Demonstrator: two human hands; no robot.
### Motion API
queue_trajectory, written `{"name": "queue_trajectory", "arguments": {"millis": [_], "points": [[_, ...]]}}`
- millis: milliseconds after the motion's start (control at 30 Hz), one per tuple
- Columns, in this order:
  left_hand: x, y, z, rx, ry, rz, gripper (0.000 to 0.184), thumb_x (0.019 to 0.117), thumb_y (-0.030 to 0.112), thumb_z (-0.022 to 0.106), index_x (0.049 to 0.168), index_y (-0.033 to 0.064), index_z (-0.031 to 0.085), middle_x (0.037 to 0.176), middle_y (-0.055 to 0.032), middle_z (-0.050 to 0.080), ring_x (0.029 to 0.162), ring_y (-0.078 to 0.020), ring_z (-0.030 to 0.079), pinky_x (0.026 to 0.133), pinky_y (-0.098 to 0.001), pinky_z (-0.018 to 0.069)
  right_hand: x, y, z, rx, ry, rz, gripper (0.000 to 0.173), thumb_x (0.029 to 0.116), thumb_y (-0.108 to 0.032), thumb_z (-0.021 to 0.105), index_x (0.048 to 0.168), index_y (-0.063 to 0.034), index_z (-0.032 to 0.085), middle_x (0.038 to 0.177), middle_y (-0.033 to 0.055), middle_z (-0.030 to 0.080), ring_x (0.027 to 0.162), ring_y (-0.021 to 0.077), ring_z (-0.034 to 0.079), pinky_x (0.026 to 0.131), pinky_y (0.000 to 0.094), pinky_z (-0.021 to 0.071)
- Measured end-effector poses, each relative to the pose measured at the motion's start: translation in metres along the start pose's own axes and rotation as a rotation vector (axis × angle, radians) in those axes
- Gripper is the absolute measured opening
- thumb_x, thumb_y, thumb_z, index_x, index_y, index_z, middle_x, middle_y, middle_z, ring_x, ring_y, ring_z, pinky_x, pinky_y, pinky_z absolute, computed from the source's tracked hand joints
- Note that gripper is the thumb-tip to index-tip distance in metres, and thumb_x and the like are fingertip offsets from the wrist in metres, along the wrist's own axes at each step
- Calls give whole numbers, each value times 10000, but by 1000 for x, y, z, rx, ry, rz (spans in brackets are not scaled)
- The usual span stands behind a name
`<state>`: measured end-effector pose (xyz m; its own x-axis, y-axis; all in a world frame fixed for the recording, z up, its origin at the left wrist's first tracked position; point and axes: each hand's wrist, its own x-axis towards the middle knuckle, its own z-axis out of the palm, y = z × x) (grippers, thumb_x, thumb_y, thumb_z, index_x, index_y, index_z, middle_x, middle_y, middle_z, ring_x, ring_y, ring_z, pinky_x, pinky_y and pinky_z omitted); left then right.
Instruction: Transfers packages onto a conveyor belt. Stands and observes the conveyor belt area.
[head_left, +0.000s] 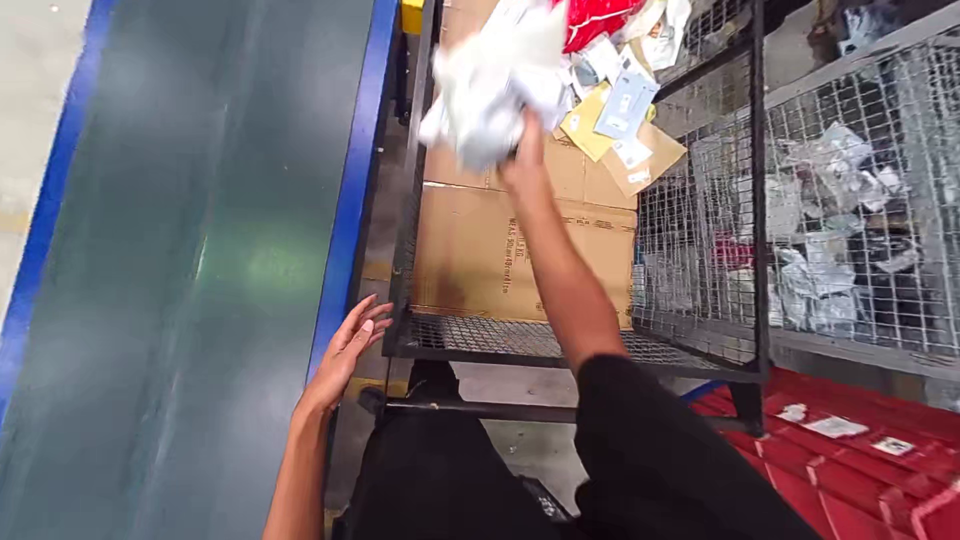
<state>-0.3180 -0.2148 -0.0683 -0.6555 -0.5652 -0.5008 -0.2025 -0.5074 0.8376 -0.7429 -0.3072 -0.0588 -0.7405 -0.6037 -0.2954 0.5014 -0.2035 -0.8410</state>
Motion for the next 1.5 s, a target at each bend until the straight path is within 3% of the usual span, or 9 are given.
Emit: {"name": "queue_trajectory", "arguments": {"millis": [67,167,300,467,567,667,800,967,1500], "points": [[8,-2,12,31,21,-51,545,1090,310,399,1585,95,325,1478,-111,575,1302,-281,606,1088,-441,519,96,-49,17,116,-6,-75,684,1070,-603,181,1587,-160,252,1499,156,479,1327,300,532,1062,562,491],[8,-10,26,73,56,-103,516,1078,261,415,1564,91,372,1446,-100,602,1267,-251,630,1068,-407,530,149,-77,21,7,108,1,814,1030,-696,225,1637,-166,111,1607,209,344,1403,364,468,1084,533,482],[-9,-34,25,29,123,-121,465,1078,234,432,1507,55,446,1389,-138,637,1204,-274,667,1028,-422,558,128,-33,-2,-259,-180,-15,625,1114,-468,219,1561,-38,294,1423,171,588,1215,268,645,1007,418,552],[-55,-69,3,-9,366,-132,410,1083,184,409,1454,34,497,1344,-147,661,1159,-278,690,978,-418,585,15,82,-58,-488,-253,176,410,1107,-198,353,1433,24,467,1205,172,691,1033,233,700,927,410,573],[-88,-88,-6,-72,525,-85,383,1080,156,397,1410,1,515,1271,-168,690,1085,-280,717,932,-414,604,-93,133,-69,-460,-180,175,240,1040,-62,324,928,-26,533,668,15,541,604,146,572,651,373,557],[-120,-106,-8,-132,665,-64,335,1094,152,401,1328,-23,566,1154,-159,718,992,-244,732,869,-400,619,-220,166,-50,-335,-271,296,340,998,-56,280,719,-164,444,523,-80,431,466,89,467,529,312,496],[-170,-134,-1,-207,733,-49,343,1099,207,439,1269,-48,595,1142,-173,690,982,-235,710,882,-426,606,-383,205,-29,-390,-853,475,305,937,-14,328,708,-133,492,576,-47,504,519,98,521,555,298,510],[-239,-180,-12,-88,892,89,303,1070,190,490,1173,-36,663,1058,-180,702,970,-236,684,923,-455,553,-483,226,-8,-826,-1832,-62,227,906,-42,486,819,-68,694,750,6,691,682,99,668,650,326,580],[-511,-403,63,-826,1878,89,291,1075,165,482,1231,-33,627,1108,-185,697,975,-255,709,905,-445,589,-668,343,37,-1004,-2722,-613,193,906,-52,568,976,-106,739,855,33,752,797,214,734,733,518,601]]}}
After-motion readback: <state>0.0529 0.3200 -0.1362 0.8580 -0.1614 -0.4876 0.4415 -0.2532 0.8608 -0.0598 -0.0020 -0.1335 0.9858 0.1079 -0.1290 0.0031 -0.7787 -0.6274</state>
